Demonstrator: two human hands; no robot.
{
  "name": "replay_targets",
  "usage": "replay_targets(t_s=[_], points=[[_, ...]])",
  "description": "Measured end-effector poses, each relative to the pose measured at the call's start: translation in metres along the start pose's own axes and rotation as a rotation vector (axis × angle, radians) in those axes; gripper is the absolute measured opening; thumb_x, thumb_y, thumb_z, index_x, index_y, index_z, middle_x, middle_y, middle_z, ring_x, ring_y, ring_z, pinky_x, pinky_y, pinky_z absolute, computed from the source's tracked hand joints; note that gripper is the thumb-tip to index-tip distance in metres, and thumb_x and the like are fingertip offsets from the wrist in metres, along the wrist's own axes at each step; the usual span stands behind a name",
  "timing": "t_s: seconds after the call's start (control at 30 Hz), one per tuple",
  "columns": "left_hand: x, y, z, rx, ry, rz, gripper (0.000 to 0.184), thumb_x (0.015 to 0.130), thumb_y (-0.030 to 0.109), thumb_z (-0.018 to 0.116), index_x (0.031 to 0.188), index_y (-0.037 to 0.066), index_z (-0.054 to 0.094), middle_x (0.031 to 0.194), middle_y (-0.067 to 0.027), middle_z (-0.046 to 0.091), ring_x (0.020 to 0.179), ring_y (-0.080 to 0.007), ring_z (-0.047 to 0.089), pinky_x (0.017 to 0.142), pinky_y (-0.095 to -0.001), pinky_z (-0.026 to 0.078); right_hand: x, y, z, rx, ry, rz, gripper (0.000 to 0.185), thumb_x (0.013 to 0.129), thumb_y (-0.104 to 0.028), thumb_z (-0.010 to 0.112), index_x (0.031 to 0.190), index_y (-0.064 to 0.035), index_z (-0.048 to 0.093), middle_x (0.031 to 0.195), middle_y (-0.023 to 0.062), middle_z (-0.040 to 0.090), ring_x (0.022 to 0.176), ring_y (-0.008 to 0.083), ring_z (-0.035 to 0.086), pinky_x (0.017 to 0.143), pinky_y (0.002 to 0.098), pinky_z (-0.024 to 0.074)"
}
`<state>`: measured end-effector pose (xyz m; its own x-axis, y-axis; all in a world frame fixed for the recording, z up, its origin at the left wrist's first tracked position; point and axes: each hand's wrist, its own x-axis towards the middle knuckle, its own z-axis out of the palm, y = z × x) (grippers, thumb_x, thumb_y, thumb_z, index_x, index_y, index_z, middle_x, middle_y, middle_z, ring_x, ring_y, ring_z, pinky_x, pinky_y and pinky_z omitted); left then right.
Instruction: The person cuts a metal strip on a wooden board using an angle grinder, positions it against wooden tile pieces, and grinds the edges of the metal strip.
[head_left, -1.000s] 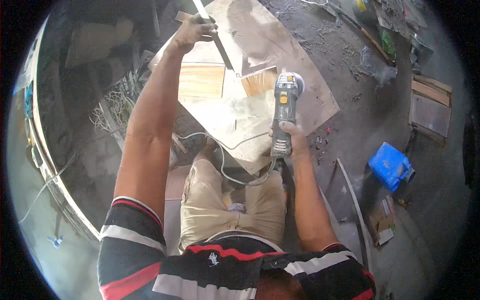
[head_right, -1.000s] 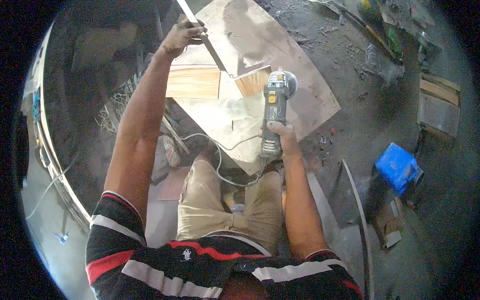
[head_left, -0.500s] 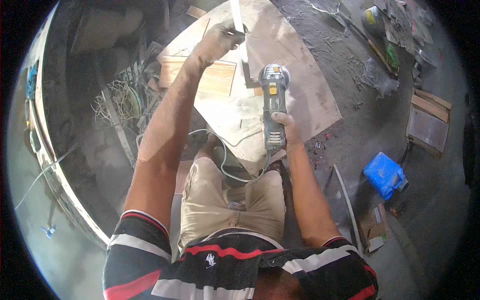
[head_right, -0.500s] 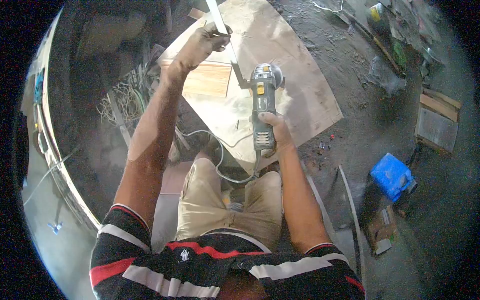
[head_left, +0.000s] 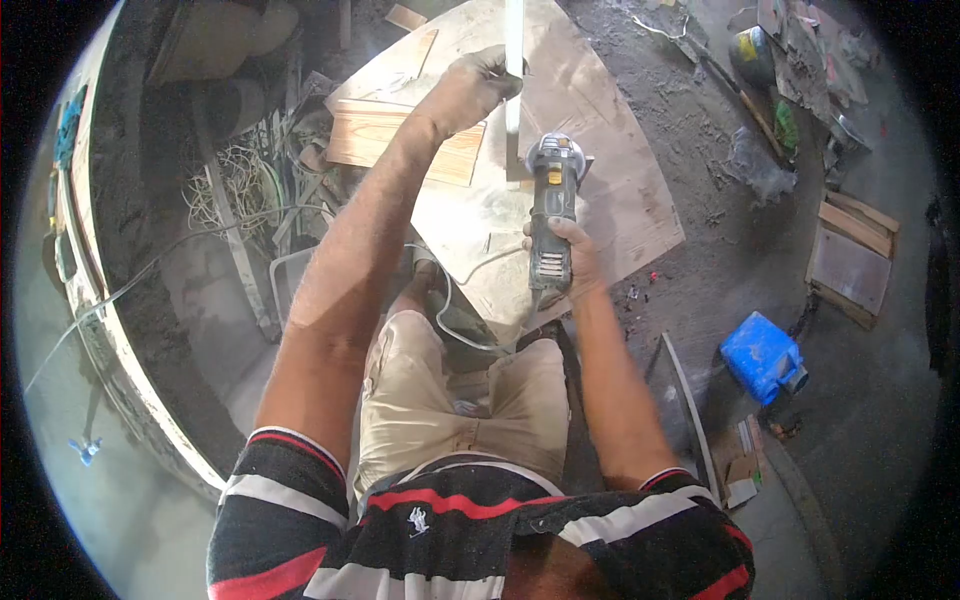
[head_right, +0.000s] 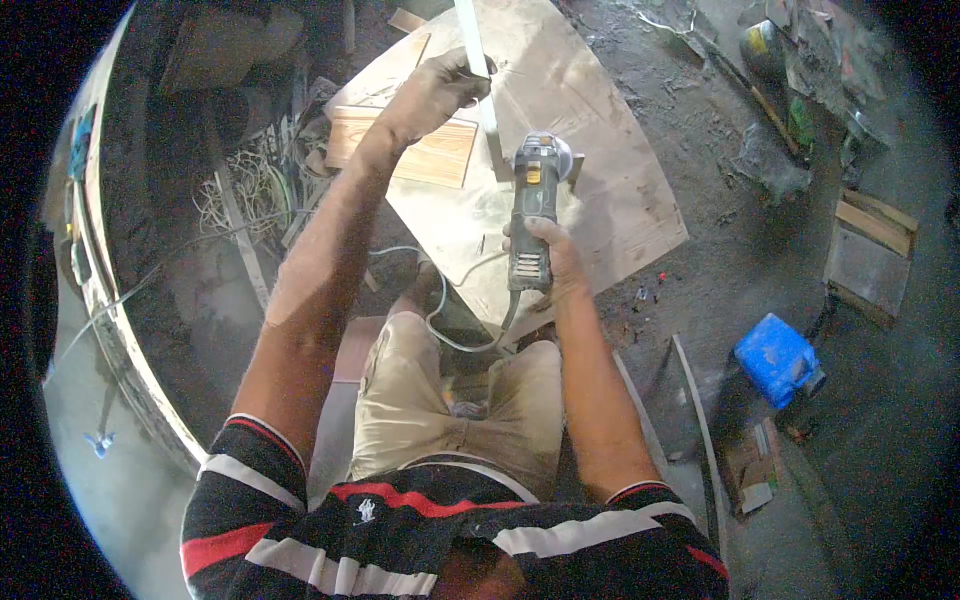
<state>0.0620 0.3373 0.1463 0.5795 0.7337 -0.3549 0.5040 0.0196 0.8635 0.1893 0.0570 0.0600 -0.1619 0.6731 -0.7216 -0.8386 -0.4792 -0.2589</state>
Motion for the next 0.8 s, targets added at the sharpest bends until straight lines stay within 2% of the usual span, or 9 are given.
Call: replay_targets(t_s=[0.17, 0.23, 0.37, 0.43, 0.53, 0.8], points=[[0.000, -0.001, 0.001, -0.021, -0.010, -0.020, 0.026, 0.099, 0.010, 0.068, 0.124, 0.002, 0.069, 0.102, -0.0045, 0.073, 0.090, -0.0111, 0.066, 0.083, -0.0283, 0.054, 0.006, 0.006, -0.001, 0.089, -0.030, 0.001, 0.040, 0.090, -0.023, 0.071, 0.119, 0.0031, 0.060, 0.097, 0.0171, 0.070, 0.080, 0.0241, 0.072, 0.064, 0.0329, 0.0623], [0.000, -0.007, 0.004, -0.075, 0.024, 0.022, 0.025, 0.094, 0.010, 0.069, 0.119, 0.004, 0.070, 0.098, -0.0092, 0.073, 0.091, -0.0173, 0.067, 0.084, -0.0342, 0.054, 0.009, 0.008, -0.002, 0.128, -0.038, -0.010, 0.040, 0.090, -0.023, 0.071, 0.119, 0.0029, 0.060, 0.097, 0.0177, 0.070, 0.080, 0.0250, 0.072, 0.064, 0.0335, 0.0628], [0.001, -0.010, 0.005, -0.098, 0.021, 0.035, 0.024, 0.094, 0.009, 0.069, 0.118, 0.003, 0.070, 0.099, -0.0095, 0.073, 0.093, -0.0178, 0.068, 0.086, -0.0345, 0.055, 0.012, 0.010, -0.004, 0.132, -0.041, 0.000, 0.041, 0.090, -0.023, 0.071, 0.120, 0.0025, 0.059, 0.098, 0.0183, 0.069, 0.081, 0.0259, 0.073, 0.065, 0.0345, 0.0635], [-0.001, -0.006, 0.004, -0.062, -0.015, 0.006, 0.031, 0.100, 0.005, 0.065, 0.131, 0.000, 0.067, 0.111, -0.0091, 0.074, 0.105, -0.0158, 0.070, 0.096, -0.0306, 0.057, 0.011, 0.010, -0.003, 0.164, -0.054, -0.001, 0.040, 0.090, -0.022, 0.071, 0.120, 0.0020, 0.059, 0.098, 0.0190, 0.070, 0.081, 0.0267, 0.073, 0.065, 0.0348, 0.0638], [-0.003, -0.001, 0.004, -0.001, 0.000, -0.024, 0.030, 0.100, 0.004, 0.065, 0.130, 0.000, 0.067, 0.113, -0.0109, 0.074, 0.108, -0.0172, 0.070, 0.100, -0.0313, 0.056, 0.011, 0.009, -0.002, 0.180, -0.057, 0.011, 0.040, 0.090, -0.021, 0.071, 0.120, 0.0021, 0.059, 0.098, 0.0195, 0.070, 0.080, 0.0272, 0.073, 0.064, 0.0347, 0.0637], [-0.004, 0.001, 0.003, 0.007, -0.012, -0.027, 0.026, 0.102, 0.007, 0.064, 0.127, 0.000, 0.068, 0.110, -0.0080, 0.074, 0.102, -0.0147, 0.070, 0.094, -0.0302, 0.057, 0.011, 0.006, 0.001, 0.210, -0.071, 0.011, 0.041, 0.090, -0.021, 0.071, 0.121, 0.0026, 0.059, 0.098, 0.0196, 0.070, 0.080, 0.0272, 0.074, 0.063, 0.0345, 0.0644]])
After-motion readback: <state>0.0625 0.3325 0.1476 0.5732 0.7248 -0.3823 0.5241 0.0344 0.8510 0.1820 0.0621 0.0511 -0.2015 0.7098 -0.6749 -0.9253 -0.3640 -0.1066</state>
